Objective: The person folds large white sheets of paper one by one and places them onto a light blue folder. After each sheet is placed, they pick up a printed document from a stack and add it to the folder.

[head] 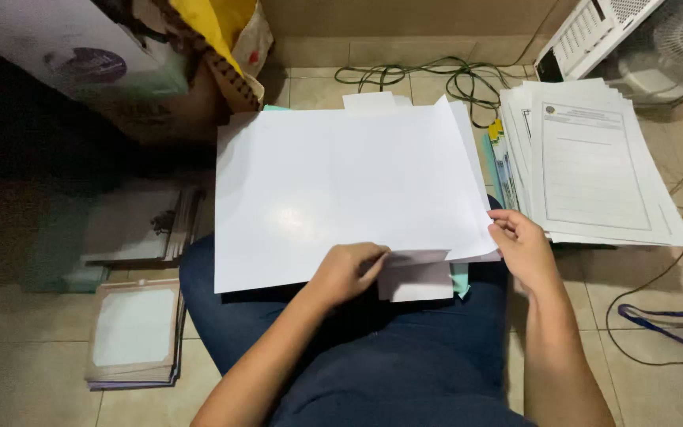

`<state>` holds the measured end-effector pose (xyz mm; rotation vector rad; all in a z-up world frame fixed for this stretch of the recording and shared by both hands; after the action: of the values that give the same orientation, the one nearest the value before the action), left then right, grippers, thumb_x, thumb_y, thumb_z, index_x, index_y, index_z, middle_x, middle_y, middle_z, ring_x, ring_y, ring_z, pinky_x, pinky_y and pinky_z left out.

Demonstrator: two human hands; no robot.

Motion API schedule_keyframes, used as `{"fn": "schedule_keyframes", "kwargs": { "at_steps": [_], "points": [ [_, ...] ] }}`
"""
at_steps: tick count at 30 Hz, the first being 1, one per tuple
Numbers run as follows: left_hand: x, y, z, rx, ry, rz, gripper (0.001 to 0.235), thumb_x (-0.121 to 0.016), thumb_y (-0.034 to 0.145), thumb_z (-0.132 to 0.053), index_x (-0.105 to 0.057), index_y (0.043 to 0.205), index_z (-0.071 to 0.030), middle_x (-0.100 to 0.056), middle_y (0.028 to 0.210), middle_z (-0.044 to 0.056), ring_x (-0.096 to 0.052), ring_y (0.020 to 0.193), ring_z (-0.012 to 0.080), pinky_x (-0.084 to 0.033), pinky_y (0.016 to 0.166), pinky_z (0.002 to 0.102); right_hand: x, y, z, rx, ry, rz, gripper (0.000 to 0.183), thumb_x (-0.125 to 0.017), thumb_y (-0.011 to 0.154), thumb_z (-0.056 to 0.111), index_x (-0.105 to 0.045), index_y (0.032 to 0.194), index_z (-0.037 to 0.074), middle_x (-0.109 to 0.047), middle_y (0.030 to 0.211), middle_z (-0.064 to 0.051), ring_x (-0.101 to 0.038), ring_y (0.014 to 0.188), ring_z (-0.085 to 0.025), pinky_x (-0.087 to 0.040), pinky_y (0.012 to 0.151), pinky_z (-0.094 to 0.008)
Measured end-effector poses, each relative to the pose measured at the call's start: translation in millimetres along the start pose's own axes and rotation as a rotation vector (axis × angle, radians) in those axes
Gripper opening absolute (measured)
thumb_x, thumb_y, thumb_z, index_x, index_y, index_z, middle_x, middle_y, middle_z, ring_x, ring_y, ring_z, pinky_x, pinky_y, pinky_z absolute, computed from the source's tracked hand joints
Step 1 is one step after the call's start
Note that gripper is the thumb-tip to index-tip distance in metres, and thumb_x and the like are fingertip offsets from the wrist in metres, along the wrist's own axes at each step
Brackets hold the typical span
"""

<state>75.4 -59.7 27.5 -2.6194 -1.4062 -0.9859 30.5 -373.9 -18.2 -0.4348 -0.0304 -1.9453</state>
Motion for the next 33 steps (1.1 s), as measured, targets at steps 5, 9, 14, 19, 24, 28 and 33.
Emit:
{"fn": "schedule_keyframes", "kwargs": {
  "at_steps": [5,9,14,19,24,28,33],
  "points": [
    [16,17,65,0.325,0.010,0.000,0.018,-0.070,0.094,-0.024,-0.076,0.105,-0.010,-0.076,0.095,0.014,-0.072,0.085,0.0269,-0.058,0.080,0.037,-20,6,-2,0.025,-0.377,0.084,0.031,-0.062,0.098,0.011,-0.066,0.126,-0.003,-0.073,0.105,-0.014,-0.067,0.092,-0.021,-0.052,0.080,-0.034],
    [9,9,50,-0.059,0.350,-0.127,0.032,-0.070,0.088,-0.018,-0.067,0.119,-0.012,-0.066,0.135,0.013,-0.056,0.134,0.0341,-0.042,0.113,0.051,-98,-30,79,0.352,-1.032,-0.088,0.064,-0.065,0.095,0.027,-0.044,0.145,-0.007,-0.040,0.150,-0.031,-0.039,0.137,-0.046,-0.033,0.111,-0.056],
    [-8,9,66,-0.002,0.546,-0.075,0.065,-0.060,0.091,-0.022,-0.044,0.150,-0.002,-0.042,0.157,0.022,-0.032,0.149,0.0407,-0.020,0.119,0.063,-219,-25,68,0.703,-0.860,0.259,0.064,-0.056,0.098,0.027,-0.037,0.152,-0.003,-0.025,0.163,-0.030,-0.021,0.153,-0.045,-0.021,0.123,-0.052],
    [-13,13,76,0.037,0.637,-0.047,0.060,-0.049,0.098,-0.023,-0.041,0.151,0.004,-0.038,0.161,0.020,-0.032,0.152,0.0364,-0.019,0.122,0.062,-225,-11,55,0.697,-0.884,0.272,0.068,-0.049,0.103,0.030,-0.028,0.156,-0.006,-0.023,0.166,-0.028,-0.020,0.155,-0.041,-0.017,0.125,-0.051],
    [-16,14,75,0.033,0.673,-0.019,0.062,-0.047,0.096,-0.022,-0.039,0.151,0.006,-0.036,0.163,0.021,-0.030,0.152,0.0359,-0.019,0.122,0.061,-186,-3,42,0.552,-1.015,0.085,0.068,-0.046,0.104,0.028,-0.027,0.157,-0.009,-0.021,0.166,-0.030,-0.015,0.155,-0.043,-0.012,0.123,-0.054],
    [-17,12,76,0.014,0.655,-0.059,0.058,-0.046,0.101,-0.023,-0.040,0.152,0.004,-0.037,0.163,0.020,-0.031,0.153,0.0358,-0.020,0.123,0.061,-227,-1,58,0.536,-1.199,0.094,0.067,-0.045,0.103,0.032,-0.028,0.156,-0.004,-0.020,0.165,-0.028,-0.013,0.155,-0.040,-0.009,0.123,-0.057],
    [-9,13,73,0.026,0.615,-0.074,0.061,-0.048,0.097,-0.020,-0.041,0.152,0.004,-0.040,0.162,0.019,-0.034,0.152,0.0347,-0.021,0.123,0.060,-208,3,51,0.635,-0.857,0.172,0.068,-0.043,0.104,0.029,-0.025,0.158,-0.008,-0.018,0.167,-0.030,-0.011,0.157,-0.043,-0.008,0.125,-0.053]
  ]
}}
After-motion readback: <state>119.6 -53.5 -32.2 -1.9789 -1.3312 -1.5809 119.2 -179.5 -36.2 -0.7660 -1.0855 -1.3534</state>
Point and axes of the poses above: each hand's wrist, its own y-axis towards the middle knuckle, its own x-axis out of the back of the hand, z = x × y, the point moved 10 cm from there along y, towards the middle knuckle
